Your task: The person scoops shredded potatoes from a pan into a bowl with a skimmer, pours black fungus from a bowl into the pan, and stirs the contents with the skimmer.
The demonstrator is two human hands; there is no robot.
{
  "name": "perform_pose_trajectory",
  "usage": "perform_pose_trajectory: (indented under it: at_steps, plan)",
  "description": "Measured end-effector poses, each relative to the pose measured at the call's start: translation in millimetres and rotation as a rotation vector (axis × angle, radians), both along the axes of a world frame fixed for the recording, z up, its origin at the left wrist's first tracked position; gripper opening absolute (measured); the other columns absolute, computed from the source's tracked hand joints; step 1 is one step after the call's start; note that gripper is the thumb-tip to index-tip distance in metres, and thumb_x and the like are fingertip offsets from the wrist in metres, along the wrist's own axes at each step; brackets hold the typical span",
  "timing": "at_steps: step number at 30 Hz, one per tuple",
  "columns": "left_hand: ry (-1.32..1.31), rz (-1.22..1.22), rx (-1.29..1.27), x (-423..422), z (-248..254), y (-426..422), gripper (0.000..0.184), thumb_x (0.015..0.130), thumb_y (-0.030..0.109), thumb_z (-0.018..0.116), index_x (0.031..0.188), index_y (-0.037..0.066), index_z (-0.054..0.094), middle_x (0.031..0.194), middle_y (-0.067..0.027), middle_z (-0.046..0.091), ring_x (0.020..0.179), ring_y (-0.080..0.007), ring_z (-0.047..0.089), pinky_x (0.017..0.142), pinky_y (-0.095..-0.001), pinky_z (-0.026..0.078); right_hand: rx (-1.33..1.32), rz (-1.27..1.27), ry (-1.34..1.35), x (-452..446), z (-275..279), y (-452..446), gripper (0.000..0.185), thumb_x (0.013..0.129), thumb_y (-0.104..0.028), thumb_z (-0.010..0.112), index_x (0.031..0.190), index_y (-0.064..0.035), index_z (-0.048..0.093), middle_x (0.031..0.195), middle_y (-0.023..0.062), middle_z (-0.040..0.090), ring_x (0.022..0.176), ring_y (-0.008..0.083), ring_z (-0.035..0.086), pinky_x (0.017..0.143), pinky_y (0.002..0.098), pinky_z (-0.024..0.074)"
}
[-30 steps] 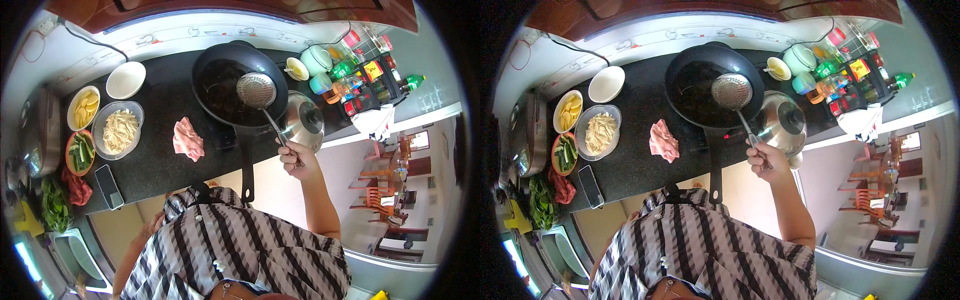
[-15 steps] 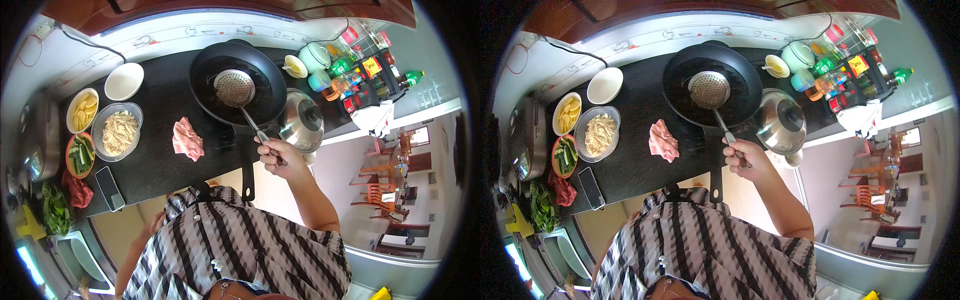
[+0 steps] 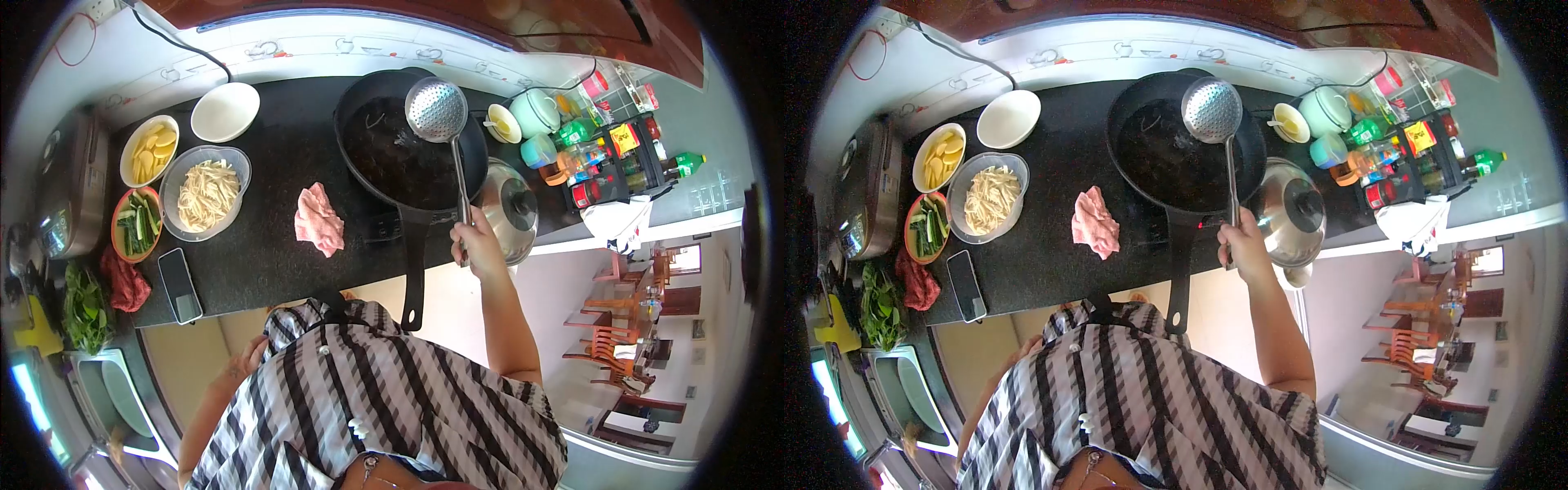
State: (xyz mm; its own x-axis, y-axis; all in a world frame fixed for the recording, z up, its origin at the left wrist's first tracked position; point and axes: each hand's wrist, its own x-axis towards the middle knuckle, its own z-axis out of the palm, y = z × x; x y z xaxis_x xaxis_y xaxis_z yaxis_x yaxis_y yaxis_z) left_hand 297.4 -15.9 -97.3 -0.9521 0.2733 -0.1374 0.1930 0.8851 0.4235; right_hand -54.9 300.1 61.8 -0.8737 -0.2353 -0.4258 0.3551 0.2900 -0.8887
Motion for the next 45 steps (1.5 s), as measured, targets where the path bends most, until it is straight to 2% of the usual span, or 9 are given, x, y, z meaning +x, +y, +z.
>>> perform_pose_trajectory:
  at_steps: [5,8,12,18,30,36,37,40,45]
  plan:
    - [0.0,0.006,-0.039,3,8,-4,0.051,0.076,0.001,0.05,0.126,0.001,0.038,0.124,-0.0092,0.047,0.096,-0.0218,0.06,0.071,-0.0291,0.053,-0.066,0.04,-0.057,27,-1,-11,0.036,0.086,-0.008,0.044,0.122,-0.007,0.039,0.069,0.0047,0.049,0.038,0.0113,0.044,0.033,0.022,0.0326]
    - [0.0,0.001,-0.052,4,12,-5,0.051,0.076,0.001,0.05,0.126,0.001,0.038,0.124,-0.0091,0.047,0.096,-0.0217,0.06,0.071,-0.0289,0.053,-0.291,0.012,-0.273,38,11,-17,0.03,0.085,-0.007,0.045,0.115,-0.0048,0.043,0.069,0.006,0.049,0.038,0.0116,0.044,0.033,0.0242,0.0345]
    - [0.022,0.001,-0.021,3,12,-6,0.051,0.076,0.0,0.049,0.126,0.001,0.038,0.124,-0.009,0.047,0.096,-0.0217,0.06,0.072,-0.0284,0.053,-0.315,0.007,-0.362,44,6,-15,0.029,0.086,-0.007,0.044,0.115,-0.006,0.044,0.07,0.0058,0.049,0.038,0.0114,0.044,0.033,0.0245,0.0338]
    - [0.102,0.0,-0.001,3,10,-6,0.051,0.076,-0.001,0.049,0.126,0.001,0.037,0.123,-0.0088,0.047,0.097,-0.0217,0.06,0.073,-0.0276,0.053,-0.09,-0.04,-0.11,34,-2,-5,0.037,0.086,-0.008,0.046,0.122,-0.0093,0.041,0.069,0.0039,0.049,0.038,0.0104,0.044,0.032,0.0216,0.0311]
    - [-0.088,-0.019,0.034,16,-7,-8,0.053,0.078,-0.002,0.047,0.129,0.003,0.034,0.128,-0.0093,0.043,0.101,-0.0223,0.058,0.078,-0.0294,0.052,-0.045,-0.045,0.032,-26,-26,-26,0.025,0.085,-0.009,0.046,0.11,-0.0076,0.044,0.07,0.0032,0.048,0.043,0.0129,0.045,0.036,0.0261,0.0362]
    - [-0.094,0.022,-0.032,9,25,-3,0.054,0.078,-0.001,0.047,0.13,0.004,0.033,0.13,-0.0083,0.041,0.101,-0.0219,0.058,0.079,-0.0301,0.052,-0.237,-0.045,-0.242,-25,-17,-42,0.012,0.084,-0.009,0.048,0.092,-0.0112,0.04,0.069,0.0038,0.051,0.045,0.0144,0.048,0.039,0.0307,0.0368]
    - [-0.099,0.014,-0.028,9,26,-3,0.054,0.078,-0.001,0.047,0.13,0.004,0.033,0.13,-0.0081,0.041,0.101,-0.0217,0.058,0.079,-0.0299,0.052,-0.26,-0.035,-0.269,-23,-14,-44,0.009,0.085,-0.01,0.048,0.089,-0.0124,0.041,0.07,0.0028,0.051,0.049,0.013,0.048,0.043,0.0291,0.0373]
    - [-0.055,0.019,0.088,22,-10,-5,0.055,0.078,-0.002,0.047,0.131,0.005,0.032,0.13,-0.0083,0.041,0.101,-0.0221,0.058,0.08,-0.0302,0.052,-0.413,-0.093,-0.439,-24,-10,-45,0.013,0.089,-0.012,0.045,0.1,-0.0116,0.052,0.071,0.0,0.049,0.052,0.0092,0.044,0.045,0.023,0.0348]
    - [-0.184,-0.008,0.055,4,22,-5,0.058,0.077,-0.003,0.046,0.133,0.004,0.03,0.128,-0.0097,0.041,0.101,-0.0247,0.058,0.082,-0.0322,0.052,-0.691,-0.018,-0.697,-29,-15,-33,0.017,0.091,-0.013,0.045,0.102,-0.0081,0.056,0.073,-0.0009,0.049,0.053,0.0069,0.042,0.047,0.0211,0.035]
